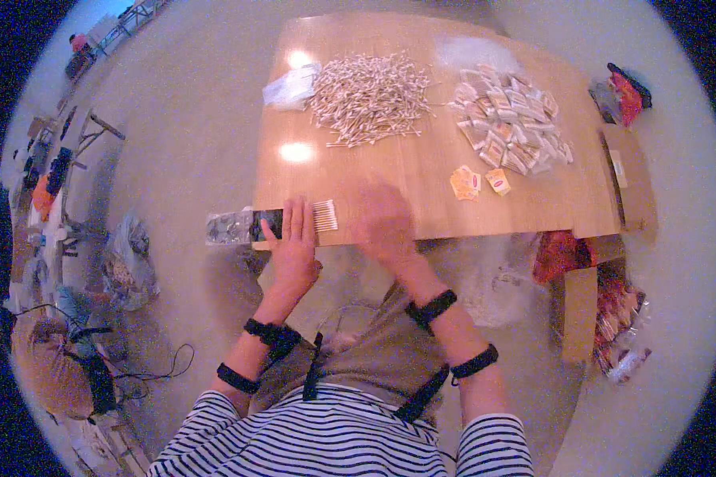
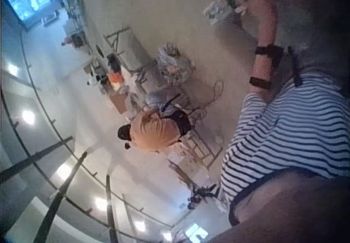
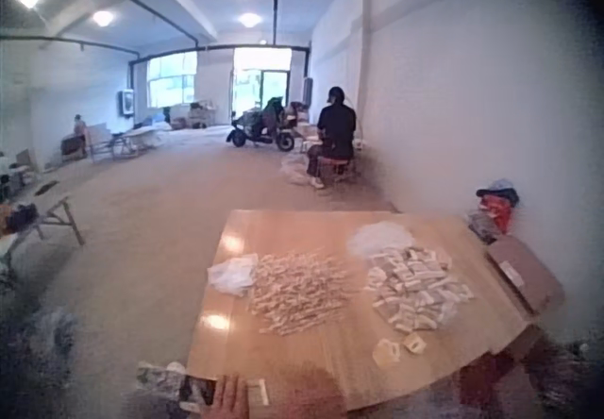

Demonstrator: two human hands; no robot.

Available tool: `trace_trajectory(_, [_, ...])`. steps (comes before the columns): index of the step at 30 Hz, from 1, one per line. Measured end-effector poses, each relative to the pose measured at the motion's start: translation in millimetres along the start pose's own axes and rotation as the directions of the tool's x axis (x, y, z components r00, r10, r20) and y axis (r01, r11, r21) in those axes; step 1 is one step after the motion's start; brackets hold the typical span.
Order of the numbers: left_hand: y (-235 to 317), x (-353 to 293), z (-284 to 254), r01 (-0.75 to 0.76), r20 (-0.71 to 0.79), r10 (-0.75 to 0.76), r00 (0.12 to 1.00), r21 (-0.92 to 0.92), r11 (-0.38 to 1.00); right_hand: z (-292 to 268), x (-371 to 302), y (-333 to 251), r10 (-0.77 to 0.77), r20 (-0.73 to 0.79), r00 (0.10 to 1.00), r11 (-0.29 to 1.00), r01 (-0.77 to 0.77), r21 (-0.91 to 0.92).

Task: Packaging cotton swabs into small plastic bags.

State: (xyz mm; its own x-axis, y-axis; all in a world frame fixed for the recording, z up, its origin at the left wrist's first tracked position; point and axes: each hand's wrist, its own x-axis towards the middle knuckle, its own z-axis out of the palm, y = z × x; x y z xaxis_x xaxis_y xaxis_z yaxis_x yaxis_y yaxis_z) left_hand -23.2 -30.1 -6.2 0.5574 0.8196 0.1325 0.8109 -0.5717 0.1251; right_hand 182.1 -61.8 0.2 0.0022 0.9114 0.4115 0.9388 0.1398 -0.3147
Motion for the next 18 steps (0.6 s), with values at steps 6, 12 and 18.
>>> trace_trajectory(6, [5,-5,-23,-0.031,-0.033,0.028,0.999,-0.104,0.994,-59,-9,110,0.681,-0.233,0.695,0.658,-0.719,-0.222])
trace_trajectory(12, [13,-21,-40,-0.034,0.059,0.040,0.997,-0.096,0.995,-64,-11,144,0.835,-0.148,0.530,0.496,-0.842,-0.214])
trace_trajectory(18, [15,-30,-46,-0.034,0.077,0.040,0.996,-0.078,0.996,-60,-7,148,0.858,-0.214,0.467,0.449,-0.884,-0.131])
